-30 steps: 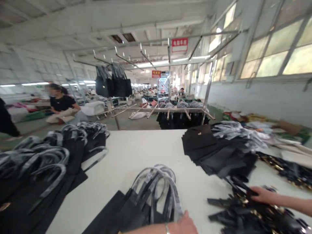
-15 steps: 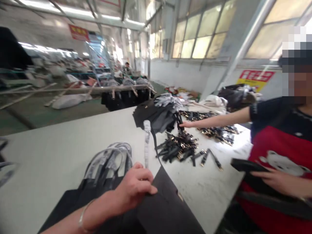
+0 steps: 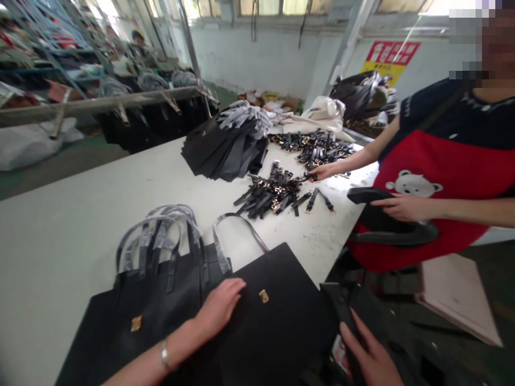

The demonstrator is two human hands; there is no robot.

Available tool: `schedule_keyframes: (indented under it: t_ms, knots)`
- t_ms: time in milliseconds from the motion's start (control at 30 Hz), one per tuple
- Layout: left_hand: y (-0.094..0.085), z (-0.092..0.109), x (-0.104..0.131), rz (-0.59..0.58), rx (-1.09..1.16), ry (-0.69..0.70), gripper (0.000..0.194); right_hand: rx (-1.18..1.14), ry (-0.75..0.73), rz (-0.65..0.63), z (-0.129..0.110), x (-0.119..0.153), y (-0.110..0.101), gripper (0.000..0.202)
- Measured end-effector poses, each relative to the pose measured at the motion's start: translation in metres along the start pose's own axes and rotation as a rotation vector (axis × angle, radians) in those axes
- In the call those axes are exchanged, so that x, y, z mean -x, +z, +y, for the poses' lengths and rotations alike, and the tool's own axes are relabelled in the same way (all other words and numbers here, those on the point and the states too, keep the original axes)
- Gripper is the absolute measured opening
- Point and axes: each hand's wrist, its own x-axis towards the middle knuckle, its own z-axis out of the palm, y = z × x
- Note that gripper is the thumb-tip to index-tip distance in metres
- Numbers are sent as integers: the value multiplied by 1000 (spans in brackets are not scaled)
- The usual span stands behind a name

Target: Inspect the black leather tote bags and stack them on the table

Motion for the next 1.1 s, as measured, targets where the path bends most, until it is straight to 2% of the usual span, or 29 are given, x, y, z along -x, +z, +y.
schedule_keyframes:
  t_ms: [100, 167, 300, 467, 567, 800, 900, 1000, 1100]
  knots:
    - [43, 35, 4, -42, -41, 155, 51, -25, 37, -201, -6, -10, 31, 84]
    - [64, 46, 7, -38, -119, 204, 61, 50, -33, -355, -13, -18, 54, 78]
    - [83, 43, 10, 23, -267, 269, 60, 90, -92, -458, -38, -29, 87, 58]
    - [98, 32, 5, 127, -295, 356, 47, 142, -86, -496, -67, -38, 100, 36]
    - [103, 32, 3, 145, -266, 370, 48, 168, -90, -487, -76, -41, 99, 30]
    - [106, 31, -2, 115, -253, 379, 51, 219, -63, -373, -85, -35, 95, 43]
    - [97, 35, 5, 134, -308, 382, 48, 195, -97, -339, -92, -29, 106, 43]
    - [87, 42, 14, 79, -381, 357, 48, 132, -172, -328, -94, -27, 117, 45]
    - [83, 44, 12, 22, -367, 274, 54, 60, -211, -342, -87, -37, 114, 57]
